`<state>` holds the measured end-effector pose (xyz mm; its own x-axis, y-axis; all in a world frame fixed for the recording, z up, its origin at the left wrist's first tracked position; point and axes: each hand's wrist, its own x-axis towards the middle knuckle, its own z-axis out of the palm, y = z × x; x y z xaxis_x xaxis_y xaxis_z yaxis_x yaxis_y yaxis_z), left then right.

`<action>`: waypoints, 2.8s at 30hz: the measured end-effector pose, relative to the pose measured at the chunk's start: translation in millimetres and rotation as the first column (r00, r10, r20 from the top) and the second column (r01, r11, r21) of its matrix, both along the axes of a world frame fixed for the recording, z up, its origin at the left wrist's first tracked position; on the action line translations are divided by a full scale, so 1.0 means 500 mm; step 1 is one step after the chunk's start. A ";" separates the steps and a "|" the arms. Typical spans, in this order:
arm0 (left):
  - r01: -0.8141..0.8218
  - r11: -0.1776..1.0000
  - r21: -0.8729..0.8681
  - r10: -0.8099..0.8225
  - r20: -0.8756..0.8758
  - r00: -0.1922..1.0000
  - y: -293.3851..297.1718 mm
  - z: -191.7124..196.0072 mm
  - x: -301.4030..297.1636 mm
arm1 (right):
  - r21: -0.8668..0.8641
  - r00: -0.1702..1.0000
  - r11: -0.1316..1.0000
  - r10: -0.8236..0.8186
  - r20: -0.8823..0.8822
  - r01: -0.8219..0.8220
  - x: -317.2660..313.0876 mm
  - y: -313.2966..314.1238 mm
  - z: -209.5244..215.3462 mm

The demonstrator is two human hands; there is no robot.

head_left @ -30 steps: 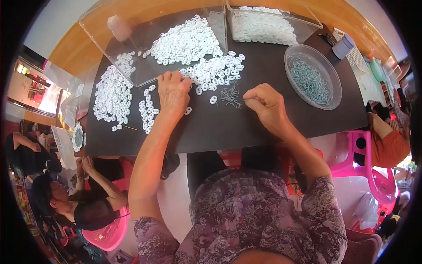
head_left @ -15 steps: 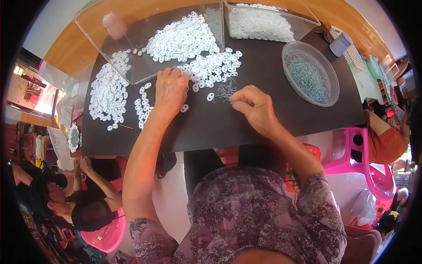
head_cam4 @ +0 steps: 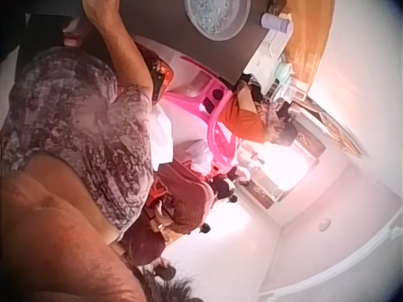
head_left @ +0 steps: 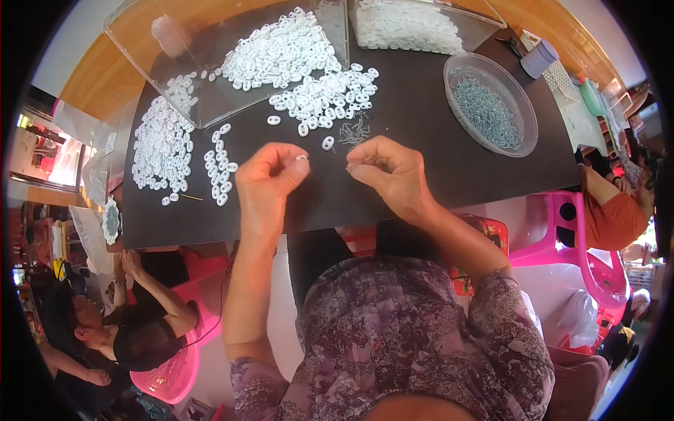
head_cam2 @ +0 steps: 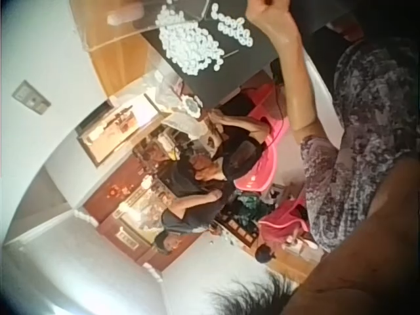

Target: The recorder is assembling small hardware components by manually inserting metal pins into white plastic parts at a workbench.

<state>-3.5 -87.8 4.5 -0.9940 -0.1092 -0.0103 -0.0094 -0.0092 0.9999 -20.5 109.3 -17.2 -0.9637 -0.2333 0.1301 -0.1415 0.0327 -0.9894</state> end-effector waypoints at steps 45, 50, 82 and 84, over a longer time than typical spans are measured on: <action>-0.041 0.994 0.097 0.042 -0.009 0.999 0.053 -0.031 0.111 | 0.162 0.932 0.986 0.093 -0.351 -0.037 0.047 -0.050 0.019; -0.089 0.996 -0.004 0.088 -0.079 0.993 0.062 -0.051 0.119 | 0.181 0.909 0.983 0.085 -0.407 -0.011 0.050 -0.054 0.010; -0.171 0.985 0.022 0.172 -0.134 0.976 0.076 -0.043 0.140 | 0.225 0.962 0.974 0.089 -0.259 -0.029 0.069 -0.058 0.016; -0.183 0.958 0.222 0.210 -0.105 0.972 0.077 -0.037 0.138 | 0.226 0.959 0.974 0.087 -0.270 -0.024 0.069 -0.061 0.016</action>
<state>65.5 -49.2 -14.3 -0.9478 -0.3111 0.0701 0.1397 -0.2076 0.9682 13.9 78.8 -9.4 -0.8816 -0.3380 0.3294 -0.4160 0.2271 -0.8805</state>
